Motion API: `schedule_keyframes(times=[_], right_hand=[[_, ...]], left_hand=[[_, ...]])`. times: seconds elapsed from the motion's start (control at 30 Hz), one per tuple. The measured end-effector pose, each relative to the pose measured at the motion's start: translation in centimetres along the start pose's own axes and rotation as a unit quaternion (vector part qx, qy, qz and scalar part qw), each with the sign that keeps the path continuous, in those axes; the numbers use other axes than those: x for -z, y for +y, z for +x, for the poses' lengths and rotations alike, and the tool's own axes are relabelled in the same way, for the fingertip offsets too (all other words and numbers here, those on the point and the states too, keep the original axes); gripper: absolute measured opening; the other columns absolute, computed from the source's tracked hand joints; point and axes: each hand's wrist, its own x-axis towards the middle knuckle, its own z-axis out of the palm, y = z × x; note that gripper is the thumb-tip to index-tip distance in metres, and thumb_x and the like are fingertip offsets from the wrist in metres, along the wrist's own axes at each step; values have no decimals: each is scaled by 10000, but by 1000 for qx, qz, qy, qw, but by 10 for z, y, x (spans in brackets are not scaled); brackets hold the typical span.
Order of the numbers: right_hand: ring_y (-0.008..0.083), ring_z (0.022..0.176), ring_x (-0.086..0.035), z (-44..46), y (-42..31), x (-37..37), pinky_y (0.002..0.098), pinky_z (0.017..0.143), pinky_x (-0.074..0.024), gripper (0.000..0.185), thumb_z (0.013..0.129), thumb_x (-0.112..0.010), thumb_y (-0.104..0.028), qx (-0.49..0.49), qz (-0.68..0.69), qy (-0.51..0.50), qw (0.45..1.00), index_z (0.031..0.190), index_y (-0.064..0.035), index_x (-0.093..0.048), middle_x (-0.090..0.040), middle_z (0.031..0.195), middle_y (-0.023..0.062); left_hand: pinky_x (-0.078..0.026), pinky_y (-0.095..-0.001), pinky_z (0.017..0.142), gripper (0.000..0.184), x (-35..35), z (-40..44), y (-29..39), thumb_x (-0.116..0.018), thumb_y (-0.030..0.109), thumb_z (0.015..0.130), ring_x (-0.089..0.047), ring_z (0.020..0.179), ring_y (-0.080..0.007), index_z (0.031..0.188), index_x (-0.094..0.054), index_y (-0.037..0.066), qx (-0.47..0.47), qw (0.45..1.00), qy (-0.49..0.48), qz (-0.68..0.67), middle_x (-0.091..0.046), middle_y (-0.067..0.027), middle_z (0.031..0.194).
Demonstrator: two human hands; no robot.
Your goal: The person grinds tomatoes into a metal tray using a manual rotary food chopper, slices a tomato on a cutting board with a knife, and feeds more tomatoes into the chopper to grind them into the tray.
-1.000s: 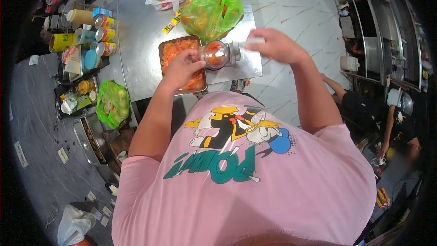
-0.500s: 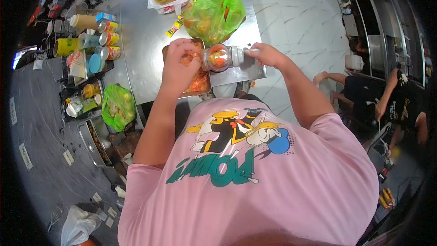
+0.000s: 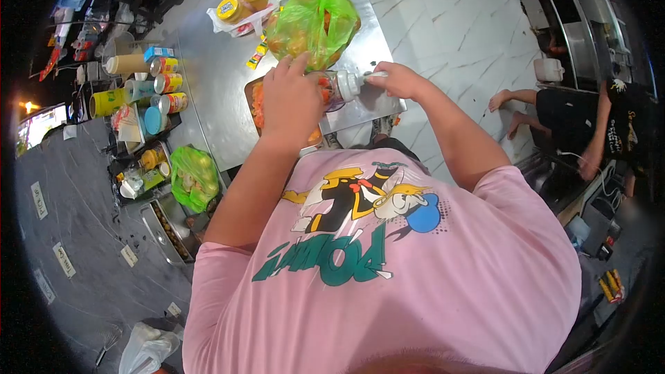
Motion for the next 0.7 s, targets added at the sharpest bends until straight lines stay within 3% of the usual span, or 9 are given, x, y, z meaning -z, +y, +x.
schedule_keyframes(times=[0.07,0.4,0.47,0.53,0.67,0.7], right_hand=[[199,773,-697,0,1,-1,368,720,-599,614,1028,-768,-505,-16,4,-19,1000,1369,-4,-667,-737,1058,146],[205,759,-711,1,4,-2,377,703,-602,576,1022,-765,-513,-7,-13,-14,1000,1326,-30,-679,-754,1063,145],[243,762,-744,2,8,-2,413,709,-595,591,1003,-770,-529,4,-18,-12,1000,1265,-3,-705,-767,964,159],[241,764,-743,-7,5,1,416,706,-592,584,1006,-768,-531,-5,-42,-38,998,1261,-10,-700,-764,943,156],[238,759,-741,-24,7,-6,433,687,-585,559,1012,-766,-539,-29,-114,-103,988,1233,-33,-682,-749,869,144],[240,751,-740,-32,7,-8,448,671,-583,549,1022,-757,-545,5,-119,-104,987,1212,-37,-672,-733,826,134]], left_hand=[[-565,-481,1042,248,1,2,1,-766,130,804,-695,1210,-348,1020,-885,93,-5,1000,-2,10,-745,-173,1368],[-568,-469,1060,209,8,8,-4,-771,139,869,-699,1223,-345,1042,-875,82,1,997,-69,-21,-754,-157,1353],[-568,-470,1071,211,10,5,-3,-765,140,880,-699,1235,-350,1053,-872,86,7,996,-81,-23,-754,-160,1358],[-590,-488,975,206,9,1,-3,-725,125,861,-705,1151,-348,1003,-862,63,-15,998,-20,-51,-756,-168,1290],[-592,-491,968,218,7,-4,-6,-731,130,860,-712,1134,-353,1019,-855,48,-9,999,-23,-45,-757,-174,1275],[-592,-490,970,217,6,-5,-6,-731,130,864,-712,1135,-354,1022,-854,47,-3,999,-21,-43,-757,-173,1273]])
